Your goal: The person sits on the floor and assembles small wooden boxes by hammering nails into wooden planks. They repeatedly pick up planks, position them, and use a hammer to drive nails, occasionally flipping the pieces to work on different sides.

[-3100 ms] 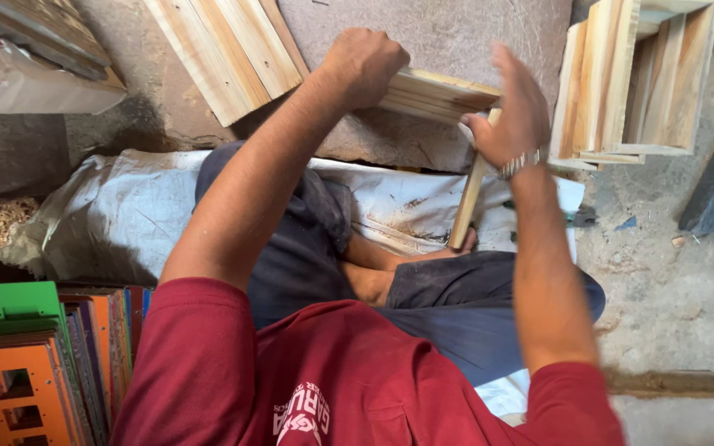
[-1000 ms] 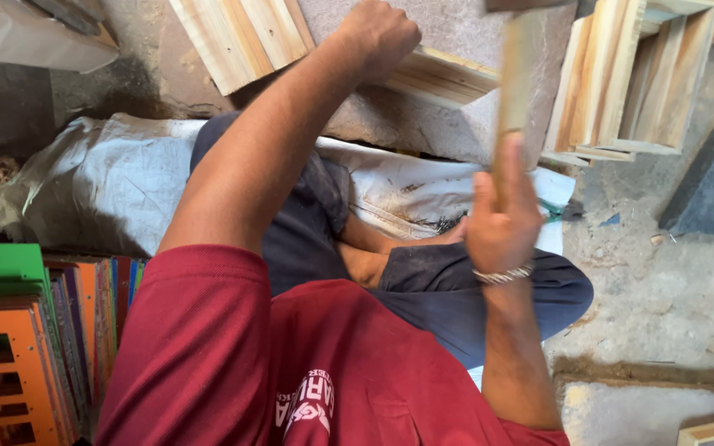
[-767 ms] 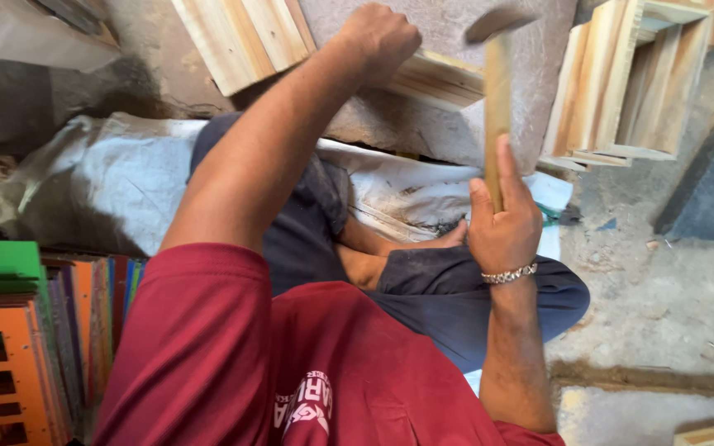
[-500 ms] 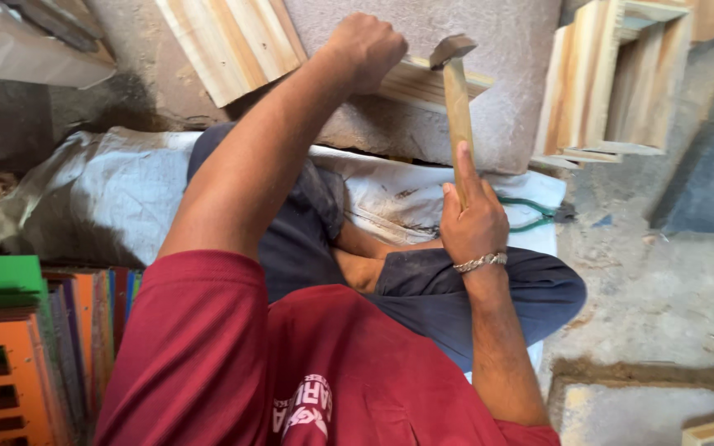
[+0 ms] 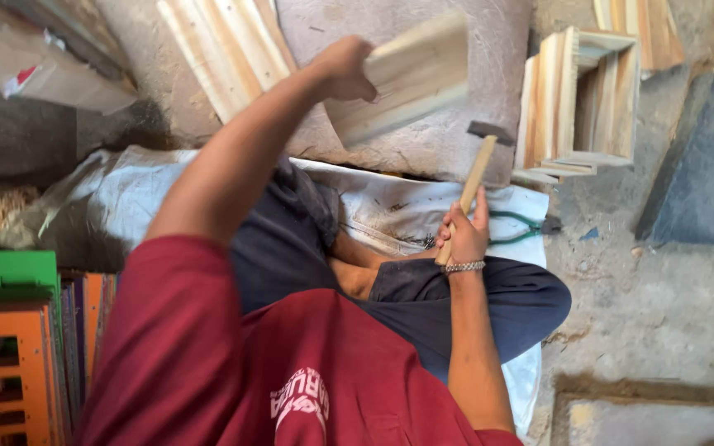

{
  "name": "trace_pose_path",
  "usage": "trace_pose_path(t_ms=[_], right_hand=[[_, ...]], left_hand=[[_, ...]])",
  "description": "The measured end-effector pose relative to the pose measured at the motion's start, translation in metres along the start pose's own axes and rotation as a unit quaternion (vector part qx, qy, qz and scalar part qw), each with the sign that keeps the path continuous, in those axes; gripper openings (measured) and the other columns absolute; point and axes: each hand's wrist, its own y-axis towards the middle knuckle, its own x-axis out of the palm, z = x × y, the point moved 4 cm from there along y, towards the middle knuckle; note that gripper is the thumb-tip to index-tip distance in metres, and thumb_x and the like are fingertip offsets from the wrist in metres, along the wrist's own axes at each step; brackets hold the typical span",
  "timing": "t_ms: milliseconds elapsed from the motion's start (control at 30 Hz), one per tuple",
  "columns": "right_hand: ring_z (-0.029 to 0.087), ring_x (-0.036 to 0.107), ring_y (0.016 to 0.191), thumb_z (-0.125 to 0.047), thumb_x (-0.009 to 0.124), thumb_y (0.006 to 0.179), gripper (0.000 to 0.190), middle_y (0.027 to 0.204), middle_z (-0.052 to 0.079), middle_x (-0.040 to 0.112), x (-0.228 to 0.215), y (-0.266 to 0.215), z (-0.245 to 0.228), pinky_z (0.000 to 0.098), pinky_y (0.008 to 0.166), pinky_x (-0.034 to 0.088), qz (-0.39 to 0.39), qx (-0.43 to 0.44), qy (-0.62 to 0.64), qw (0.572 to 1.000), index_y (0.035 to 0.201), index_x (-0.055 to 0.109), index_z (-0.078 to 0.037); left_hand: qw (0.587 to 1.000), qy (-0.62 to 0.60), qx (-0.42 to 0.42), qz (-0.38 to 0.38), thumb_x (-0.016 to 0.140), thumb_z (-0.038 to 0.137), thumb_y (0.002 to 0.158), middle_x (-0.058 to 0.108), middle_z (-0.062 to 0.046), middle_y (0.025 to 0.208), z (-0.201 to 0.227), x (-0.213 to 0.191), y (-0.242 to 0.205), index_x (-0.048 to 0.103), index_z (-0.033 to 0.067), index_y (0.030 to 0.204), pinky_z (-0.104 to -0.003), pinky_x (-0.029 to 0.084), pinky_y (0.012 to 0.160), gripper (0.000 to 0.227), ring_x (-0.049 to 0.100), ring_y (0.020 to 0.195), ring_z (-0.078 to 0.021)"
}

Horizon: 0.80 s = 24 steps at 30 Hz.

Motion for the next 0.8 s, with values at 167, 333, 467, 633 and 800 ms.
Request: trace_pose_path(t_ms=[167, 333, 467, 633, 800], right_hand=[[0.012, 0.049, 0.050, -0.014, 0.055, 0.103, 0.073, 0.076, 0.006, 0.055, -0.014, 0.041, 0.038, 0.0288, 0.040, 0.045, -0.061, 0.019, 0.023, 0.998, 0.166, 0.020, -0.025], [0.017, 0.064, 0.060, -0.014, 0.060, 0.101, 0.071, 0.092, 0.011, 0.065, -0.023, 0.055, 0.069, 0.0320, 0.046, 0.054, 0.000, 0.008, -0.104, 0.995, 0.164, 0.025, -0.017], [0.020, 0.071, 0.076, -0.004, 0.063, 0.093, 0.076, 0.102, 0.013, 0.069, -0.037, 0.069, 0.087, 0.0352, 0.059, 0.060, 0.029, -0.017, -0.171, 0.985, 0.160, 0.026, -0.005], [0.020, 0.066, 0.112, 0.001, 0.067, 0.090, 0.072, 0.129, 0.019, 0.063, -0.034, 0.060, 0.080, 0.0316, 0.094, 0.056, 0.029, -0.127, -0.195, 0.972, 0.154, 0.036, 0.006], [0.026, 0.058, 0.134, -0.021, 0.066, 0.105, 0.071, 0.148, 0.022, 0.053, 0.027, -0.028, -0.005, 0.0372, 0.116, 0.049, -0.113, -0.211, 0.038, 0.970, 0.160, 0.033, 0.011]], left_hand=[[0.908, -0.405, -0.103, 0.033, 0.086, 0.013, 0.081, 0.079, -0.013, 0.103, 0.005, 0.011, -0.062, 0.070, 0.0017, 0.116, -0.034, 0.063, 0.085, 0.039, 0.077, 0.089, -0.0198], [0.796, -0.595, -0.071, 0.092, 0.084, 0.007, 0.083, 0.075, -0.009, 0.102, 0.020, 0.040, -0.117, 0.070, -0.0009, 0.114, -0.035, 0.060, 0.085, 0.035, 0.072, 0.090, -0.0172], [0.742, -0.660, -0.060, 0.101, 0.082, 0.007, 0.086, 0.072, -0.005, 0.109, 0.036, 0.049, -0.149, 0.066, 0.0009, 0.119, -0.033, 0.057, 0.092, 0.038, 0.069, 0.098, -0.0142], [0.715, -0.689, -0.060, 0.100, 0.081, 0.007, 0.086, 0.071, -0.007, 0.112, 0.050, 0.057, -0.171, 0.063, 0.0003, 0.123, -0.036, 0.058, 0.093, 0.042, 0.068, 0.101, -0.0161], [0.674, -0.735, -0.028, 0.067, 0.083, 0.012, 0.086, 0.069, -0.006, 0.114, 0.047, 0.068, -0.177, 0.061, 0.0023, 0.126, -0.037, 0.057, 0.095, 0.047, 0.066, 0.105, -0.0158]])
